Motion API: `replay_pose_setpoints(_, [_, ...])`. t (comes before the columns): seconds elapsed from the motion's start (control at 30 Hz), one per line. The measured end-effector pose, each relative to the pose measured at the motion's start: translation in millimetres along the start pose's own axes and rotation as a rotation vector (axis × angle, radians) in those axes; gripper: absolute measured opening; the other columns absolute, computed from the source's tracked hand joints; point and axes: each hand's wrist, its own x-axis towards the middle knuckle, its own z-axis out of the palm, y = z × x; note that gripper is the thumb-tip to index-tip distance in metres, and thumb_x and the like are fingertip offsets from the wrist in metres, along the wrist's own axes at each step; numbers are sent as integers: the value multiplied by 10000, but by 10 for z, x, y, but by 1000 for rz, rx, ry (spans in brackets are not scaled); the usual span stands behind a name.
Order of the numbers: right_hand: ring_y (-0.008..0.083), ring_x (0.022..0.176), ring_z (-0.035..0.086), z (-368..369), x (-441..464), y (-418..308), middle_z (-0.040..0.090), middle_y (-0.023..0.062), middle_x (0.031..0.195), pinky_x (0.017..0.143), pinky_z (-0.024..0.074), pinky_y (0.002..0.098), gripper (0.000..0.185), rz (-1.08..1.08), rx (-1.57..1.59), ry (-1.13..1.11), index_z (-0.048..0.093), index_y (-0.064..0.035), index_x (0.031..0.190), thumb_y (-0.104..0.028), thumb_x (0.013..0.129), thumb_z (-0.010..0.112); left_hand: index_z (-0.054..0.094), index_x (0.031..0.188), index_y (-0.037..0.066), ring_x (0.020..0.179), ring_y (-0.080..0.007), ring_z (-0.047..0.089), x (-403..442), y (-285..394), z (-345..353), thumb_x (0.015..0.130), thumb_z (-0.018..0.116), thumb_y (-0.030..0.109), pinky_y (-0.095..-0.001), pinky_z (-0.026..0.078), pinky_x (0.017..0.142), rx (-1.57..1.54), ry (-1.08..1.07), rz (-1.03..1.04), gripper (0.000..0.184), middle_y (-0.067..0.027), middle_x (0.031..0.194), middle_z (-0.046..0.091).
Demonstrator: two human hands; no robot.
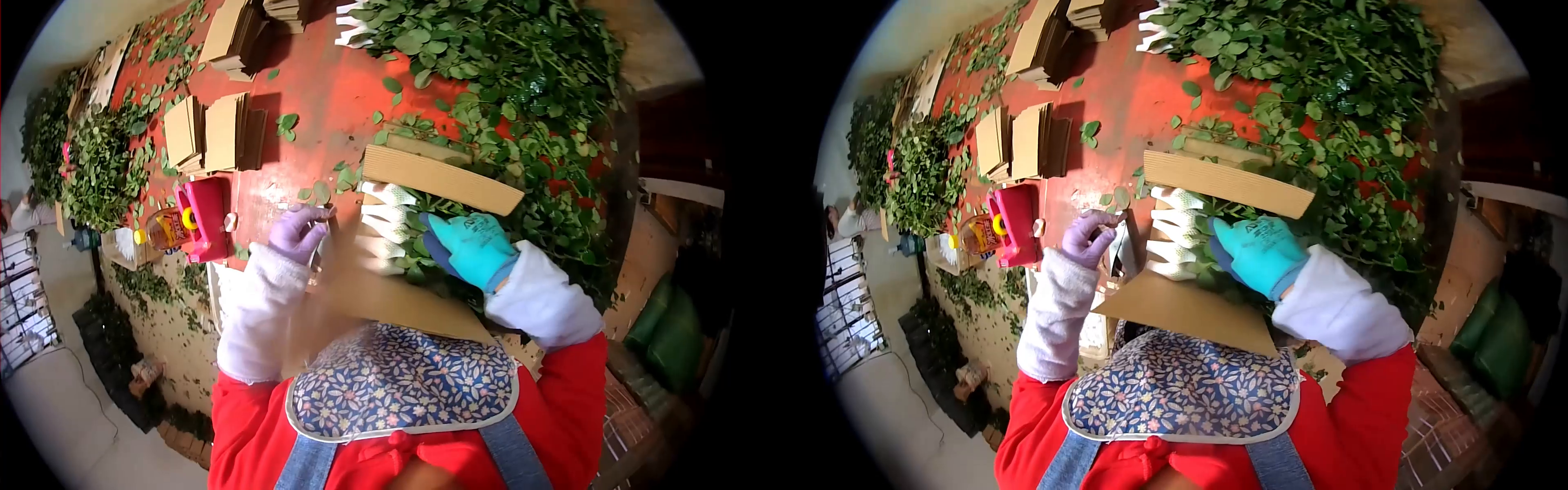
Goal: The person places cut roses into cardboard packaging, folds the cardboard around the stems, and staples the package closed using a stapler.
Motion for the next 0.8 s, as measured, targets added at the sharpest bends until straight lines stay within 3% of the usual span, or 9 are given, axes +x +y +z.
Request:
replay_pose_setpoints(0.1, [316,702,648,153,137,29,659,131,767,646,485,451,308,21,-87,-51,554,-28,1128,-202,874,559,664,1077,51,624,-48,391,153,-129,209,809,767,143,-211,366,583,-31,16,25,302,31,858,530])
replay_pose_setpoints(0.2, [294,696,646,156,197,-6,657,102,771,657,489,444,378,108,-105,-109,547,-52,1202,-212,861,576,651,1086,46,660,-106,431,300,-292,465,715,852,268,-260,384,608,-78,3,112,477,4,821,507])
replay_pose_setpoints(0.33, [277,675,638,172,177,-119,643,90,757,657,495,420,492,165,-237,-65,520,-83,1298,-220,834,605,680,921,30,700,-159,471,377,46,569,675,868,332,-305,387,620,-171,0,112,432,-43,783,499])
replay_pose_setpoints(0.37, [270,665,636,203,208,-130,640,88,753,650,495,413,526,187,-311,-81,512,-92,1317,-216,818,619,667,815,32,688,-172,475,399,46,609,703,850,295,-314,393,622,-269,-15,64,339,-44,756,493])
replay_pose_setpoints(0.47, [263,623,630,281,291,-100,639,77,725,616,496,411,542,218,-316,-150,518,-110,1319,-178,791,620,653,782,38,682,-183,475,493,-32,611,748,816,255,-325,400,630,-236,-161,-8,273,-52,726,491])
replay_pose_setpoints(0.63, [286,590,603,345,460,-166,594,99,627,567,460,428,327,257,-458,-95,602,-101,1133,-184,818,617,580,733,44,691,-256,523,518,-233,554,810,709,158,-347,429,655,-251,-6,251,189,-90,716,529])
replay_pose_setpoints(0.67, [286,590,603,345,466,-115,594,99,627,567,460,428,327,244,-464,-92,602,-101,1133,-184,818,617,563,721,53,738,-233,532,540,-311,459,814,703,149,-341,425,677,-178,77,298,194,-75,715,524])
replay_pose_setpoints(0.73, [258,577,622,418,439,-55,622,68,652,579,498,416,317,165,-379,91,596,-125,1112,-151,796,585,552,733,67,839,-198,554,495,-473,241,824,674,108,-336,457,781,-252,122,112,157,-76,848,556])
replay_pose_setpoints(0.8, [256,590,620,385,382,-63,623,57,669,570,484,425,338,194,-368,-16,612,-137,1132,-178,797,634,541,746,83,942,-176,550,493,-586,236,824,612,30,-349,452,915,-576,91,235,118,-90,1036,546])
